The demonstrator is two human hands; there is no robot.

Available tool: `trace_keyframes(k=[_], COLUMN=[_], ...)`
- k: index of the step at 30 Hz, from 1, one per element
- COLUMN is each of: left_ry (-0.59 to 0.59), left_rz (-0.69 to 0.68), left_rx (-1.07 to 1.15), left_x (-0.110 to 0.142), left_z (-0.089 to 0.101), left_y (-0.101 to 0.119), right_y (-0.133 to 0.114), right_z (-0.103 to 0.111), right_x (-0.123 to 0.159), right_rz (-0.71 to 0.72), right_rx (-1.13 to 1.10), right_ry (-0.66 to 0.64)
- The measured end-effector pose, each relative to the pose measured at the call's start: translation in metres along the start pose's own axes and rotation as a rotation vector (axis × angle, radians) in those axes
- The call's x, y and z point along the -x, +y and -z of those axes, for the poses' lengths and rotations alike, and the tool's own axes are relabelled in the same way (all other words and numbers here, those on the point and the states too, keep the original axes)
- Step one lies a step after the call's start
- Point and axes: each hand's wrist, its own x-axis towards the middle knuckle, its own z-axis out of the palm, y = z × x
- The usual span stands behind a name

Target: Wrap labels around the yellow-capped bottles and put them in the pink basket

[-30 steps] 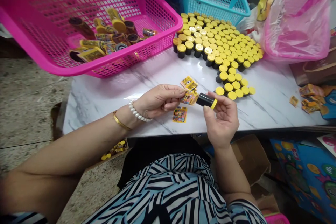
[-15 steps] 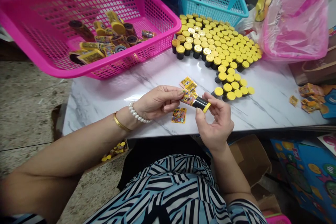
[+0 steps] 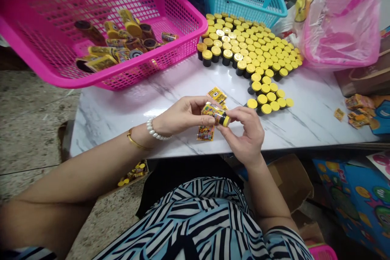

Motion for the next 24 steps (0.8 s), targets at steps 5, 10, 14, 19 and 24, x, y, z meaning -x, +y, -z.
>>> trace_keyframes(k=[5,10,14,19,24], left_ry=[-0.049,0.015,0.062,0.058,0.068], left_rz=[0.081,0.078,0.079,0.072,0.049], left_rx=[-0.002,-0.062,-0.067,-0.063,-0.091], left_x=[-0.002,-0.002,-0.001,0.0,-0.003], left_z=[0.001,0.002,0.002,-0.001,0.002], left_y=[-0.006,-0.007,-0.003,0.001,-0.002], right_y=[0.007,0.01,0.007,0.012,0.022], right_z=[0.004,0.006,0.01,0.005,-0.013], right_x=[0.007,0.008,0.007,0.016,0.021], right_rz=[0.018,0.13,0.069,0.088,-0.362], right_rx=[0.122,0.237,0.181,0.228,-0.145], right_ry=[-0.015,-0.058,-0.085,-0.033,-0.101])
